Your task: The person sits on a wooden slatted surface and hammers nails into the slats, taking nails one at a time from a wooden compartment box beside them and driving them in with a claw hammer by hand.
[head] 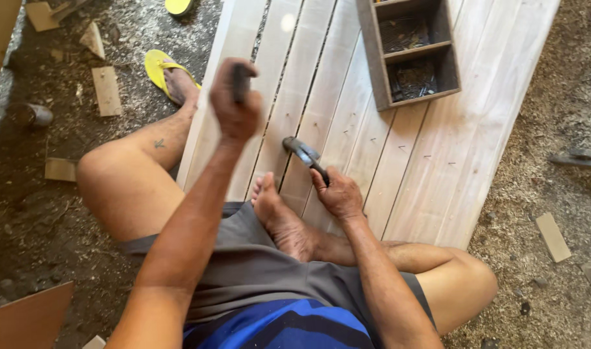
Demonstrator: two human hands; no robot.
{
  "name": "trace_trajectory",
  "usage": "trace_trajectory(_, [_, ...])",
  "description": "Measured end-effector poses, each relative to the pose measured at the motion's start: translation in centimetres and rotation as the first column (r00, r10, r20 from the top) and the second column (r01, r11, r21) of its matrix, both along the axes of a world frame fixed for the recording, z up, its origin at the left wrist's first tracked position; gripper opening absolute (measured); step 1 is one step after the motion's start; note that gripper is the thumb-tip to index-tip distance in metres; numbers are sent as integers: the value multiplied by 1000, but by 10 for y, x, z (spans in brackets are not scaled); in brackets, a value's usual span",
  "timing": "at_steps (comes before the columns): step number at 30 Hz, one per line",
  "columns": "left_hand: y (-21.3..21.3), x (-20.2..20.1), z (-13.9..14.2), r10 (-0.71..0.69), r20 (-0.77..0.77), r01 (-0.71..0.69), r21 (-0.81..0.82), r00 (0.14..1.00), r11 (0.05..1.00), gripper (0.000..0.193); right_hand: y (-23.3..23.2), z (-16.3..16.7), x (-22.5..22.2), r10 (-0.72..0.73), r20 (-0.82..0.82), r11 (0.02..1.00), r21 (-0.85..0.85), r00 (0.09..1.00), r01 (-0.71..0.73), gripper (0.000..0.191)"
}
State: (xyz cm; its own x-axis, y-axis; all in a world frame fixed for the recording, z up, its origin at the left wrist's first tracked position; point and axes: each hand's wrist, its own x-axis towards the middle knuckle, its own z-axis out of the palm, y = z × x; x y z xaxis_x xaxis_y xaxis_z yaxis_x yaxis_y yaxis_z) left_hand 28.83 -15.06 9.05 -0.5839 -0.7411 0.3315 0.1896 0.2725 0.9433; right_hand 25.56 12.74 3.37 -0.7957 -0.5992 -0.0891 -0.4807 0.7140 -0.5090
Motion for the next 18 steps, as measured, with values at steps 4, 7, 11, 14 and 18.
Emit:
trace_trajectory(4, [-39, 66, -4, -135, -90, 153, 254, 987, 955, 38, -3, 4, -1, 18, 71, 999, -32, 997, -15, 48])
trace_trajectory(7, [-49, 79, -15, -167, -131, 203, 341, 977, 918, 32, -9, 11, 0, -19, 182, 999, -22, 983, 23, 52])
trace_trajectory(11, [-56, 73, -24, -242, -71, 251, 387, 968, 887, 26, -30, 32, 6, -72, 205, 995, -59, 976, 86, 54])
trace_trajectory(14, [-54, 70, -30, -190, 121, 186, 48, 974, 981, 24, -49, 61, 12, -67, 243, 970, -213, 968, 121, 52])
trace_trajectory(18, [-30, 72, -44, -158, 123, 158, 8, 980, 987, 24, -63, 109, 20, 7, 371, 907, -394, 929, 151, 51])
